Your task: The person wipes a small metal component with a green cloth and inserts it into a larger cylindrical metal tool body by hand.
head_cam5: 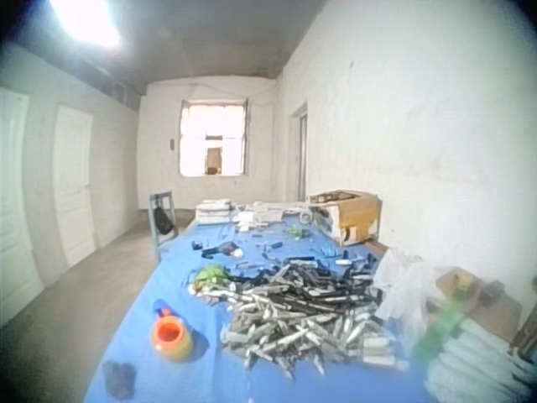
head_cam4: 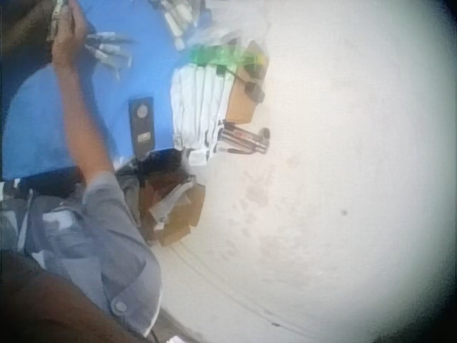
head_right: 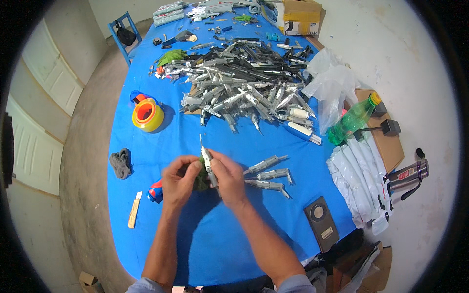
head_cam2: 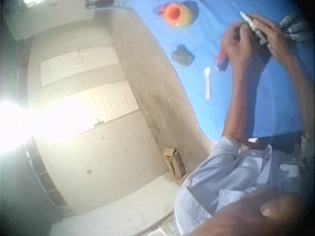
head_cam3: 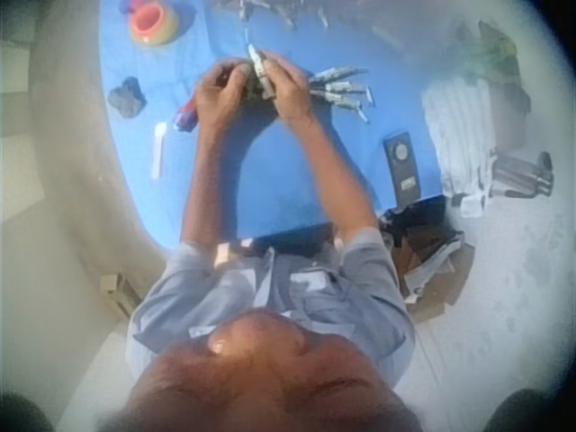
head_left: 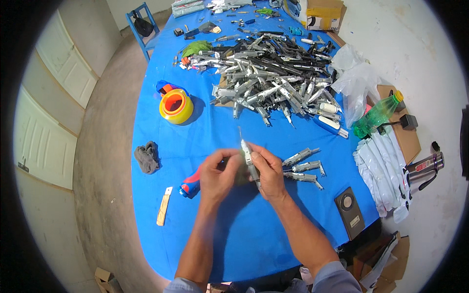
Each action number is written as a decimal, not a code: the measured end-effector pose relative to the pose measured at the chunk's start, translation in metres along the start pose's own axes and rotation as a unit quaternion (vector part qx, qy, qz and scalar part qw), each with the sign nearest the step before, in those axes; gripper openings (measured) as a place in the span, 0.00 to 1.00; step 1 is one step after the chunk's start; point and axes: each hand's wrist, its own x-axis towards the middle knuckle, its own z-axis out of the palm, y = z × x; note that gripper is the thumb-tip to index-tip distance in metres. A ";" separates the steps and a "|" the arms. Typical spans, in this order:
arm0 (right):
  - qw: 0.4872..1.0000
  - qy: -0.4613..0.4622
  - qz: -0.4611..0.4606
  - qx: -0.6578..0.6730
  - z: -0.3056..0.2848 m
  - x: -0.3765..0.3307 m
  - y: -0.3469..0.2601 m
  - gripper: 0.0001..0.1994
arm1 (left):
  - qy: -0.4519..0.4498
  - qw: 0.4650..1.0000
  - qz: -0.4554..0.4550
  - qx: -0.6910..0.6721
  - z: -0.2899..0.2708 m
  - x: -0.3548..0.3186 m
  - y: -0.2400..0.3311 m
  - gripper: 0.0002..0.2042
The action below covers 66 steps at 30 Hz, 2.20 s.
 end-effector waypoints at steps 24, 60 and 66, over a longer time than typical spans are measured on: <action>1.000 0.002 0.024 0.000 0.001 -0.002 -0.003 0.19 | 0.041 0.998 0.031 -0.035 0.006 0.002 -0.002 0.07; 0.991 0.044 0.037 0.119 -0.004 0.008 -0.003 0.18 | -0.114 0.983 0.073 0.122 0.002 0.001 0.025 0.04; 0.993 -0.015 0.055 0.107 -0.006 0.005 -0.002 0.16 | 0.002 0.996 0.057 0.066 0.004 0.001 0.011 0.05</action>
